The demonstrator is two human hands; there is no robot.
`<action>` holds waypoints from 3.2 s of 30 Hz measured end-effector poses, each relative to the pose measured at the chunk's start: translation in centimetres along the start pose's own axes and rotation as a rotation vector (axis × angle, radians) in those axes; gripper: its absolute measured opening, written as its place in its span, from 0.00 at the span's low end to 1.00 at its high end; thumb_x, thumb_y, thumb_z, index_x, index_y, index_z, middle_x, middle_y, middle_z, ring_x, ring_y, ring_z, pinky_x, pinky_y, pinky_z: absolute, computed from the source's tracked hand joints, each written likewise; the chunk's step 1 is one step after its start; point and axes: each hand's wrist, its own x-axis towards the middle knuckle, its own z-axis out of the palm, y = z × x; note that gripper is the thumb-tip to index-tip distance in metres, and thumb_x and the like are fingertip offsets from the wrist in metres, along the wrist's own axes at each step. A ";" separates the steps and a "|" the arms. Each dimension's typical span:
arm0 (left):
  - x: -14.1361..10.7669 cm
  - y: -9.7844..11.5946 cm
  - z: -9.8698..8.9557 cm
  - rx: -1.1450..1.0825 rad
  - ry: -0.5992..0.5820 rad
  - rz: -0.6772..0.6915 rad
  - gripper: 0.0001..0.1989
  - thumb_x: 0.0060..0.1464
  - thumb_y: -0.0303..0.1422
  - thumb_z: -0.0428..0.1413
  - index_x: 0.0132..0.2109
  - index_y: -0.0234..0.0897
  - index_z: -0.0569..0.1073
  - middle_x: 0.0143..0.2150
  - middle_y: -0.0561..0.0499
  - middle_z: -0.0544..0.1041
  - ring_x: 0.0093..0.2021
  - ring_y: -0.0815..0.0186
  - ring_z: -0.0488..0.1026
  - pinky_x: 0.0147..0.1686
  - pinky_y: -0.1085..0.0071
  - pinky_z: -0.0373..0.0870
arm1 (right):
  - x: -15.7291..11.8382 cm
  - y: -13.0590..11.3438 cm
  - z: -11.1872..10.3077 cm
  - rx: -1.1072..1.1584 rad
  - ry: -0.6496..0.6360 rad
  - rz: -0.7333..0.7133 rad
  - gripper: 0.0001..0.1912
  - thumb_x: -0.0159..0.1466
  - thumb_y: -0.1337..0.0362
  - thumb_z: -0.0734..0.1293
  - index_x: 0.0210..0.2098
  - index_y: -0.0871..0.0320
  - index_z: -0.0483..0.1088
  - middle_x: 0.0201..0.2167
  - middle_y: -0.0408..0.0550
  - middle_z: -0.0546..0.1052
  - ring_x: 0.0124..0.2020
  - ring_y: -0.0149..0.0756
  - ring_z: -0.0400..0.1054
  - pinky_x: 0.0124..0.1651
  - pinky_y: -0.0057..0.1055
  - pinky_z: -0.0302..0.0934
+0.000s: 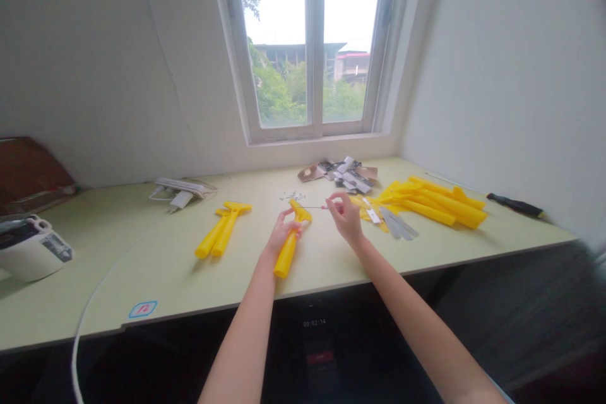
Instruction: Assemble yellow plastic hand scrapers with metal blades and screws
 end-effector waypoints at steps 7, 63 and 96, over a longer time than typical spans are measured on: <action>0.3 0.0 -0.1 0.003 0.010 -0.015 0.31 0.39 0.23 0.54 0.52 0.40 0.55 0.23 0.56 0.66 0.18 0.76 0.62 0.21 0.80 0.57 | 0.0 0.0 -0.2 0.016 -0.019 -0.130 0.07 0.60 0.60 0.56 0.33 0.56 0.59 0.28 0.45 0.68 0.29 0.32 0.63 0.30 0.27 0.56; -0.1 0.0 0.0 0.077 -0.023 0.028 0.31 0.37 0.26 0.55 0.51 0.39 0.56 0.21 0.58 0.66 0.18 0.75 0.62 0.22 0.77 0.57 | 0.2 0.0 -0.9 0.083 -0.090 -0.074 0.09 0.59 0.57 0.60 0.29 0.57 0.63 0.26 0.45 0.70 0.28 0.32 0.65 0.32 0.29 0.60; 0.4 -0.3 -0.2 0.074 -0.020 0.039 0.28 0.37 0.25 0.56 0.49 0.39 0.58 0.22 0.57 0.67 0.19 0.74 0.64 0.21 0.78 0.57 | 0.1 -0.1 -1.1 0.145 -0.037 0.119 0.17 0.50 0.49 0.67 0.25 0.59 0.68 0.17 0.46 0.72 0.17 0.33 0.67 0.19 0.27 0.58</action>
